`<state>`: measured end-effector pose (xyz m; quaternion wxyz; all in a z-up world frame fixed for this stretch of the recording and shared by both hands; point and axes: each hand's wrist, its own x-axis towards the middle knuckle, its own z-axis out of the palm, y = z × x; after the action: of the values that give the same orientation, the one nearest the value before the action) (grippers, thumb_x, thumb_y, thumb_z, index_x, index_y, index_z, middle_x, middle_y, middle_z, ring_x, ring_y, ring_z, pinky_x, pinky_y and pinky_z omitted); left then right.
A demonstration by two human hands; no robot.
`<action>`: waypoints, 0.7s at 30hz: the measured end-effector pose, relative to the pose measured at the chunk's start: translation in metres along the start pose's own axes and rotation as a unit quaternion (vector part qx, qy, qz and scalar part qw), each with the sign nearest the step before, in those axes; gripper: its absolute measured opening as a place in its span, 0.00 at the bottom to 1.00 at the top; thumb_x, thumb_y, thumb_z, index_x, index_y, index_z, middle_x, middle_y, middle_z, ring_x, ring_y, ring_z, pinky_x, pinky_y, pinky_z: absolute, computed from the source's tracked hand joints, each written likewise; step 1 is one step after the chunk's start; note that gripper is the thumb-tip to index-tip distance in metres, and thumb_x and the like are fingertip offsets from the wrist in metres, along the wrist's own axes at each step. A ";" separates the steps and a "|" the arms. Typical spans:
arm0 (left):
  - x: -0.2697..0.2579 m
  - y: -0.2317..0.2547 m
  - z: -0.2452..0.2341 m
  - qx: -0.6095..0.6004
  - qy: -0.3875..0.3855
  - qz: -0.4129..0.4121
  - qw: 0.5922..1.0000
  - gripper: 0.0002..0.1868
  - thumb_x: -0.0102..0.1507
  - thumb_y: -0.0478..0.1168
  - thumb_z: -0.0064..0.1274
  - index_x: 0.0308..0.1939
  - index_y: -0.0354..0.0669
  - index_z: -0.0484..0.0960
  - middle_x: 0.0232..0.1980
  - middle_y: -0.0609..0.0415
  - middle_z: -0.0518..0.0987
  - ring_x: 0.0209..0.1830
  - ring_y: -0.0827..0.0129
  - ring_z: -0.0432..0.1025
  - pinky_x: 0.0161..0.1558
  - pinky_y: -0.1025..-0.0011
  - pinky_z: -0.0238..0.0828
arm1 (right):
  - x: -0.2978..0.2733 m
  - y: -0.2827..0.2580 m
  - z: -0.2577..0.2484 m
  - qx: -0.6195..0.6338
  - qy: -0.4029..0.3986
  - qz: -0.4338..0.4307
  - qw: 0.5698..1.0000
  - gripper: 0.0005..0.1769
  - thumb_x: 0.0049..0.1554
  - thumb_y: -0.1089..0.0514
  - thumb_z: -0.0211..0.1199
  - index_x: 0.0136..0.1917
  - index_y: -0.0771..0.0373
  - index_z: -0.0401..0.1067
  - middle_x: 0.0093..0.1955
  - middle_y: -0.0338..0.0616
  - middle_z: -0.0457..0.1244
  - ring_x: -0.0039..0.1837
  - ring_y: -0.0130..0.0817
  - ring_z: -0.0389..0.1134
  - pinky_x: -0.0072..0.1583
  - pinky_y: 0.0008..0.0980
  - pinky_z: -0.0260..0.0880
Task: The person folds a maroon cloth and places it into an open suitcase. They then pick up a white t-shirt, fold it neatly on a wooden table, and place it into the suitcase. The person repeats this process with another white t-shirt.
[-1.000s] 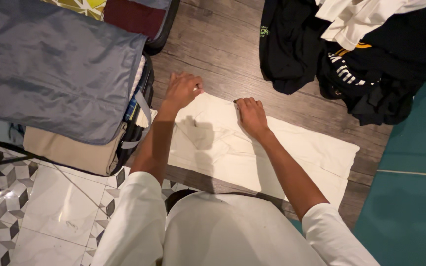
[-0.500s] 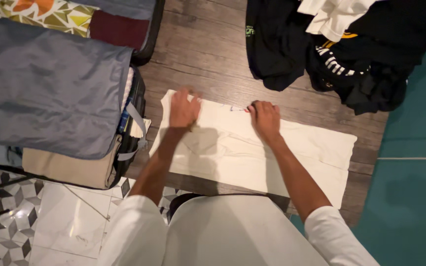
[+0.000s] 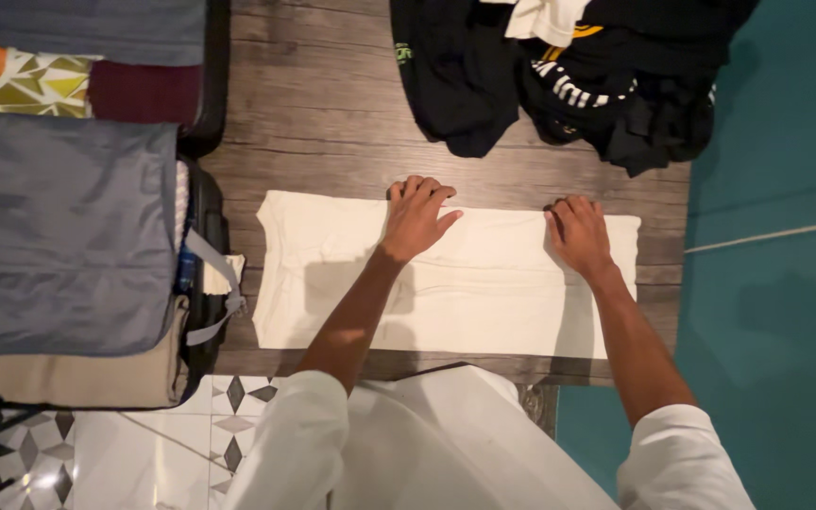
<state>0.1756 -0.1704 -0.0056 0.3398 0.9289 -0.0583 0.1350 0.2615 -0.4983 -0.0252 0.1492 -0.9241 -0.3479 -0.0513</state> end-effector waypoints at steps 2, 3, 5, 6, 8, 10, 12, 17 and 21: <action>0.012 0.000 0.015 0.004 -0.066 -0.026 0.997 0.15 0.58 0.50 0.64 0.43 0.46 0.85 0.46 0.54 0.77 0.54 0.55 0.65 0.57 0.51 0.51 | -0.001 0.006 0.006 -0.013 0.004 -0.001 1.000 0.07 0.65 0.57 0.61 0.50 0.64 0.70 0.50 0.50 0.64 0.57 0.48 0.63 0.61 0.46 0.59; 0.015 -0.002 0.021 0.021 -0.092 -0.039 0.995 0.12 0.61 0.48 0.62 0.42 0.47 0.85 0.47 0.56 0.77 0.55 0.57 0.65 0.59 0.52 0.52 | -0.001 0.007 0.009 -0.015 -0.002 0.004 1.000 0.07 0.66 0.58 0.60 0.50 0.64 0.70 0.50 0.50 0.64 0.57 0.48 0.63 0.62 0.45 0.59; 0.020 -0.005 0.033 0.056 -0.143 -0.065 0.986 0.07 0.67 0.46 0.57 0.41 0.49 0.86 0.49 0.59 0.78 0.56 0.60 0.66 0.62 0.54 0.53 | 0.000 0.008 0.012 -0.020 -0.007 0.011 1.000 0.06 0.66 0.59 0.60 0.50 0.64 0.69 0.50 0.49 0.64 0.57 0.47 0.63 0.61 0.46 0.59; 0.020 -0.005 0.037 0.063 -0.132 -0.059 0.988 0.07 0.67 0.45 0.57 0.42 0.48 0.85 0.49 0.58 0.78 0.57 0.59 0.66 0.61 0.54 0.53 | 0.002 0.007 0.013 -0.023 -0.005 0.011 1.000 0.06 0.66 0.59 0.61 0.50 0.64 0.69 0.50 0.49 0.64 0.57 0.48 0.63 0.61 0.47 0.59; 0.020 -0.005 0.041 0.078 -0.109 -0.048 0.990 0.08 0.68 0.45 0.57 0.44 0.46 0.84 0.50 0.56 0.77 0.57 0.57 0.65 0.60 0.52 0.54 | 0.003 0.000 0.015 -0.044 0.011 0.017 0.999 0.06 0.64 0.59 0.62 0.51 0.64 0.69 0.52 0.49 0.63 0.59 0.49 0.63 0.61 0.49 0.58; 0.014 0.003 0.042 0.090 -0.022 -0.017 0.996 0.08 0.66 0.42 0.58 0.46 0.46 0.82 0.52 0.54 0.76 0.58 0.56 0.65 0.61 0.52 0.55 | 0.002 -0.011 0.014 -0.082 0.040 0.029 0.995 0.08 0.63 0.59 0.63 0.54 0.63 0.70 0.55 0.51 0.63 0.61 0.51 0.62 0.63 0.51 0.57; 0.006 0.010 0.038 0.079 0.029 0.011 0.996 0.11 0.64 0.41 0.59 0.49 0.45 0.81 0.55 0.51 0.75 0.61 0.55 0.65 0.61 0.51 0.55 | -0.003 -0.023 0.014 -0.059 0.064 0.042 0.995 0.16 0.60 0.62 0.62 0.61 0.64 0.70 0.62 0.53 0.62 0.67 0.50 0.60 0.66 0.52 0.55; -0.045 0.016 0.014 0.085 0.050 0.037 0.994 0.21 0.62 0.41 0.61 0.58 0.42 0.80 0.68 0.41 0.71 0.72 0.50 0.62 0.65 0.47 0.57 | -0.028 -0.036 0.012 -0.035 0.074 0.088 0.993 0.23 0.63 0.56 0.59 0.69 0.67 0.66 0.74 0.62 0.57 0.77 0.56 0.54 0.75 0.58 0.46; -0.081 0.006 -0.005 0.161 0.033 -0.057 0.985 0.28 0.61 0.45 0.63 0.65 0.45 0.79 0.74 0.42 0.67 0.77 0.50 0.59 0.71 0.40 0.53 | -0.055 -0.011 -0.002 -0.036 0.014 0.194 0.980 0.25 0.66 0.53 0.53 0.72 0.68 0.64 0.77 0.67 0.53 0.80 0.59 0.50 0.76 0.64 0.39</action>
<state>0.0958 -0.1702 -0.0220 0.1946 0.9683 0.0282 0.1539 0.2127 -0.5255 -0.0314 0.1275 -0.9780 -0.1583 -0.0468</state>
